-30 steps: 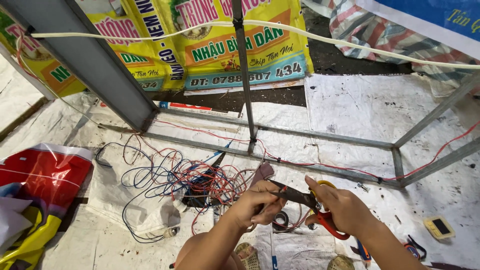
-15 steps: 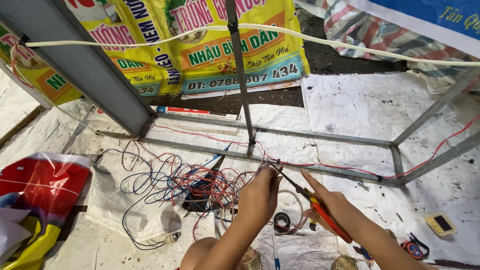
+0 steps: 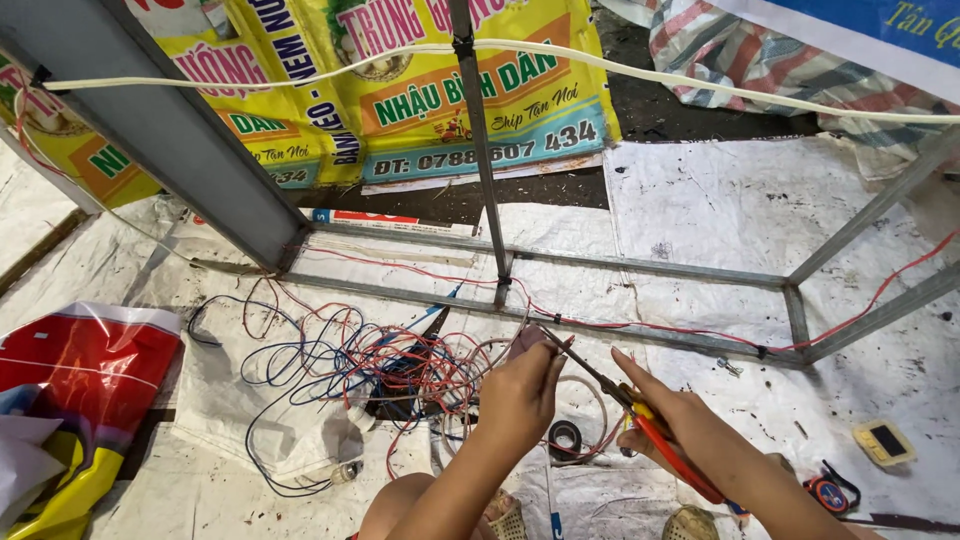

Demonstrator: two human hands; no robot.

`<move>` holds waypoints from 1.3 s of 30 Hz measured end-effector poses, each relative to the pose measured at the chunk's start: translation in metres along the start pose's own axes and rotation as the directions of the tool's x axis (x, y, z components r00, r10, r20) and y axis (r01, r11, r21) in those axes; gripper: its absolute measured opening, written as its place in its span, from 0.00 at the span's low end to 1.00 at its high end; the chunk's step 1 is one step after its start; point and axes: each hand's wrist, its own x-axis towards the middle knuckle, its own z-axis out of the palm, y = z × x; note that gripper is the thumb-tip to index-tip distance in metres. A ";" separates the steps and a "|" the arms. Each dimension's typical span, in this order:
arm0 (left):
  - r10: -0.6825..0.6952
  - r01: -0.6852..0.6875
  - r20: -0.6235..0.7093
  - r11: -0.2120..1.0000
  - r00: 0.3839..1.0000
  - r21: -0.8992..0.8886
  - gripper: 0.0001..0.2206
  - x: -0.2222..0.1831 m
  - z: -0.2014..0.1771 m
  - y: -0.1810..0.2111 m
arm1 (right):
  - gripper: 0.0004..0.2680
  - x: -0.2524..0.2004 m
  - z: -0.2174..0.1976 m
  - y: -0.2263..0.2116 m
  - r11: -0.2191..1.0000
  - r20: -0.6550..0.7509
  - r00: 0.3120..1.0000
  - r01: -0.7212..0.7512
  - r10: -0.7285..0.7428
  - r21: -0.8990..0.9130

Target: Stripping electrical wires with scissors and securing them to a metal frame using tape.

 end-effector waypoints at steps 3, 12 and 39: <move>-0.153 0.220 0.233 0.930 0.960 -0.293 0.09 0.006 -0.010 0.004 | 0.37 -0.005 -0.004 -0.005 0.999 0.016 0.999 -0.037 0.037 -0.012; -0.250 0.563 0.508 0.266 0.824 -0.782 0.14 -0.016 0.003 -0.005 | 0.44 -0.014 -0.002 -0.002 0.972 0.026 0.980 -0.193 0.198 -0.132; -0.054 0.064 -0.090 0.992 0.994 0.109 0.13 0.000 -0.023 0.018 | 0.42 -0.008 -0.003 -0.018 0.969 0.000 0.985 -0.167 0.170 -0.184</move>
